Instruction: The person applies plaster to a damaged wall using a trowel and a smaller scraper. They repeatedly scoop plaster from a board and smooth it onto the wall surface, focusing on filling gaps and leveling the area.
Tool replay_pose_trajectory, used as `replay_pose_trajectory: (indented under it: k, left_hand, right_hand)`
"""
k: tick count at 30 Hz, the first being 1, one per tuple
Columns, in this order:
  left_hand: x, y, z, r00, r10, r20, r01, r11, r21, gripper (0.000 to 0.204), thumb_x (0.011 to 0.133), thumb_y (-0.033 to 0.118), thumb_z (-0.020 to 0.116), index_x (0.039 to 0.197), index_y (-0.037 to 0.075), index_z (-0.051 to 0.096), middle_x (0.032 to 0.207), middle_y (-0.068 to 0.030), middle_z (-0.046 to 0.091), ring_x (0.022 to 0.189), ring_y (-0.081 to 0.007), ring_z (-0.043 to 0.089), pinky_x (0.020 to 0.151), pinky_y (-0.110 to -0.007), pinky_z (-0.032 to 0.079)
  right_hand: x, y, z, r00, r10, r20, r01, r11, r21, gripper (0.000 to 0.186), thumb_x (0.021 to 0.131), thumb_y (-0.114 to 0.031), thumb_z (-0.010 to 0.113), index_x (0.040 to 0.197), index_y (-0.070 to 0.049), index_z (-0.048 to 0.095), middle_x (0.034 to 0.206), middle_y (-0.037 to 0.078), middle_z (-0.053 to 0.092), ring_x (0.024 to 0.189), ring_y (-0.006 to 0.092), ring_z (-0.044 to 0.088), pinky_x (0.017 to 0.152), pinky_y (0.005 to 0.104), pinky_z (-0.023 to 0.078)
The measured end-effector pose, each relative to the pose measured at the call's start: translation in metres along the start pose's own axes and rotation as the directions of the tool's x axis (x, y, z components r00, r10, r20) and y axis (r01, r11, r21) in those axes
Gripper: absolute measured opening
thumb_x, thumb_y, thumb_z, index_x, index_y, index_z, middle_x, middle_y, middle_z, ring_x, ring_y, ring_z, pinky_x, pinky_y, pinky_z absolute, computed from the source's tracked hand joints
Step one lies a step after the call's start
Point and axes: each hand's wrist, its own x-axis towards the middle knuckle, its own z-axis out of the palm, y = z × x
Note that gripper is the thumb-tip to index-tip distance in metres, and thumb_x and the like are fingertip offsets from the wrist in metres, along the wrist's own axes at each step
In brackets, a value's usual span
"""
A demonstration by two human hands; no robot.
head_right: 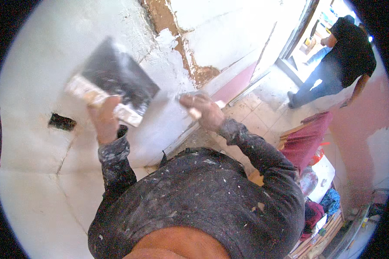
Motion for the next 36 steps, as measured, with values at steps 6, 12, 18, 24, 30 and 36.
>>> replay_pose_trajectory:
  k: [6,12,18,24,30,36]
  left_hand:
    - [-0.012,0.032,-0.019,0.948,-0.138,-0.285,0.083,0.977,-0.198,0.04,0.071,0.001,0.064,0.111,-0.003,0.057,0.103,-0.0096,0.061,0.092,-0.018,0.058,0.085,-0.029,0.045]
    - [-0.052,0.001,-0.055,0.94,-0.279,-0.195,0.247,0.953,-0.174,0.056,0.068,-0.001,0.06,0.122,-0.004,0.047,0.11,-0.0098,0.055,0.097,-0.0201,0.055,0.091,-0.031,0.043]
    - [-0.076,-0.001,-0.066,0.846,-0.466,-0.26,0.377,0.866,-0.328,0.053,0.068,-0.001,0.059,0.118,-0.006,0.046,0.109,-0.0116,0.054,0.097,-0.0212,0.055,0.092,-0.032,0.043]
    - [-0.099,-0.025,-0.086,0.852,-0.45,-0.268,0.391,0.887,-0.246,0.049,0.068,-0.002,0.058,0.116,-0.008,0.048,0.107,-0.0124,0.055,0.095,-0.0213,0.057,0.087,-0.03,0.046]
    - [-0.091,-0.015,-0.087,0.902,-0.417,-0.112,0.404,0.907,-0.12,0.049,0.069,-0.001,0.058,0.117,-0.007,0.048,0.107,-0.013,0.055,0.096,-0.0212,0.057,0.087,-0.031,0.046]
    - [-0.073,0.006,-0.057,0.836,-0.544,-0.066,0.466,0.769,-0.437,0.047,0.071,0.01,0.06,0.115,-0.006,0.051,0.098,-0.0153,0.058,0.09,-0.0227,0.06,0.083,-0.035,0.051]
  right_hand:
    - [0.084,0.004,0.039,0.809,0.517,-0.28,-0.379,0.823,0.424,0.053,0.081,-0.008,0.058,0.133,-0.006,0.049,0.125,0.021,0.055,0.116,0.0351,0.052,0.095,0.0415,0.046]
    - [0.148,0.009,0.093,0.599,0.424,-0.679,-0.368,0.899,0.237,0.064,0.077,-0.005,0.06,0.138,0.0,0.04,0.117,0.026,0.049,0.108,0.0406,0.051,0.088,0.0451,0.048]
    - [0.13,-0.055,0.143,0.769,0.34,-0.541,-0.324,0.937,0.128,0.074,0.076,-0.001,0.058,0.144,0.003,0.029,0.121,0.028,0.044,0.108,0.0438,0.052,0.093,0.0458,0.048]
    - [0.125,0.023,0.122,0.615,0.412,-0.673,-0.396,0.899,0.19,0.056,0.08,-0.009,0.052,0.134,0.002,0.044,0.116,0.025,0.047,0.107,0.0401,0.051,0.089,0.0433,0.048]
    - [0.157,-0.048,0.12,0.704,0.353,-0.616,-0.346,0.928,0.138,0.059,0.08,-0.005,0.055,0.137,0.002,0.041,0.111,0.026,0.047,0.103,0.0403,0.052,0.091,0.0457,0.047]
    - [0.055,-0.051,0.052,0.891,0.446,-0.09,-0.333,0.775,0.538,0.06,0.079,-0.005,0.059,0.137,-0.008,0.047,0.121,0.016,0.049,0.108,0.032,0.053,0.096,0.0425,0.044]
